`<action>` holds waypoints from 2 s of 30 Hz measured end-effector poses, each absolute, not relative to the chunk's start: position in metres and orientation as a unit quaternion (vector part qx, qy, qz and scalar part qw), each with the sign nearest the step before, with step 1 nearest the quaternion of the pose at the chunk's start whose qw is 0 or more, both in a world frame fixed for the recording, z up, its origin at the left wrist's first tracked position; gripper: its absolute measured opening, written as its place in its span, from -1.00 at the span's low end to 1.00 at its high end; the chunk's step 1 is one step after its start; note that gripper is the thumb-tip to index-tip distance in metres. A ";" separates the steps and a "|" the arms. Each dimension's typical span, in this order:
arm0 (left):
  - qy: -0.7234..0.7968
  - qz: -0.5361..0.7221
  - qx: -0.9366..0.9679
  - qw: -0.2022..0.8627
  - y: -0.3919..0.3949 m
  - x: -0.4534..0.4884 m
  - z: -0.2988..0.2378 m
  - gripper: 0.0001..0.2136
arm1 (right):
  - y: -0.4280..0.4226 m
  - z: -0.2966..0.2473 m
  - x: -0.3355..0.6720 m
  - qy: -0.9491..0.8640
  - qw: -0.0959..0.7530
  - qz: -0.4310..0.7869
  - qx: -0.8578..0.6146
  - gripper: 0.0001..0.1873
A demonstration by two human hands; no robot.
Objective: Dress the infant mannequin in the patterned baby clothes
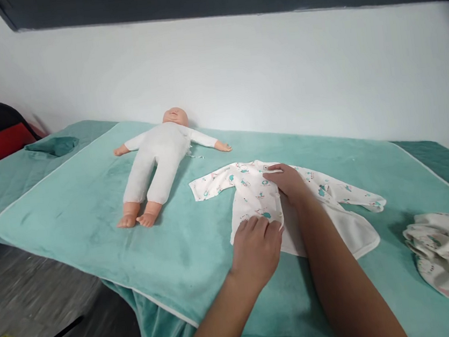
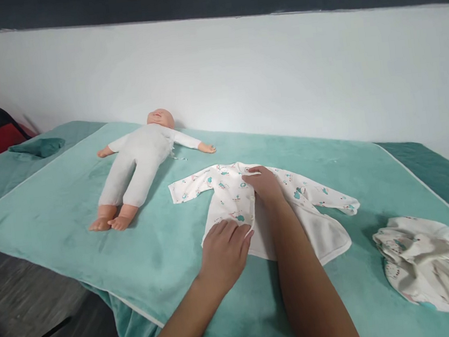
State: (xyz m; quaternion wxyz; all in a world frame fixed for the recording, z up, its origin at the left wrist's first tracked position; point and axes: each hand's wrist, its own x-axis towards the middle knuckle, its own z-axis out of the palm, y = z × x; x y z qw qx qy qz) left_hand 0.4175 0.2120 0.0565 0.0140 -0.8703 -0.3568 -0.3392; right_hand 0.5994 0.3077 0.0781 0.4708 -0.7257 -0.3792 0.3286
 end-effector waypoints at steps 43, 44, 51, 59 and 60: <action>-0.454 -0.379 -0.806 -0.022 0.228 0.377 0.042 -0.77 | 0.203 0.064 0.617 -0.632 0.236 -0.154 -0.722 -0.51; -0.457 -0.377 -0.805 -0.018 0.227 0.377 0.043 -0.77 | 0.197 0.065 0.627 -0.619 0.208 -0.162 -0.739 -0.53; -0.458 -0.374 -0.807 -0.007 0.228 0.378 0.042 -0.76 | 0.195 0.079 0.662 -0.578 0.168 -0.085 -0.794 -0.67; -0.455 -0.371 -0.809 0.013 0.228 0.378 0.042 -0.78 | 0.225 0.096 0.684 -0.424 0.394 0.176 -0.796 -0.59; -0.455 -0.371 -0.809 0.014 0.229 0.378 0.041 -0.78 | 0.227 0.095 0.688 -0.413 0.401 0.190 -0.795 -0.60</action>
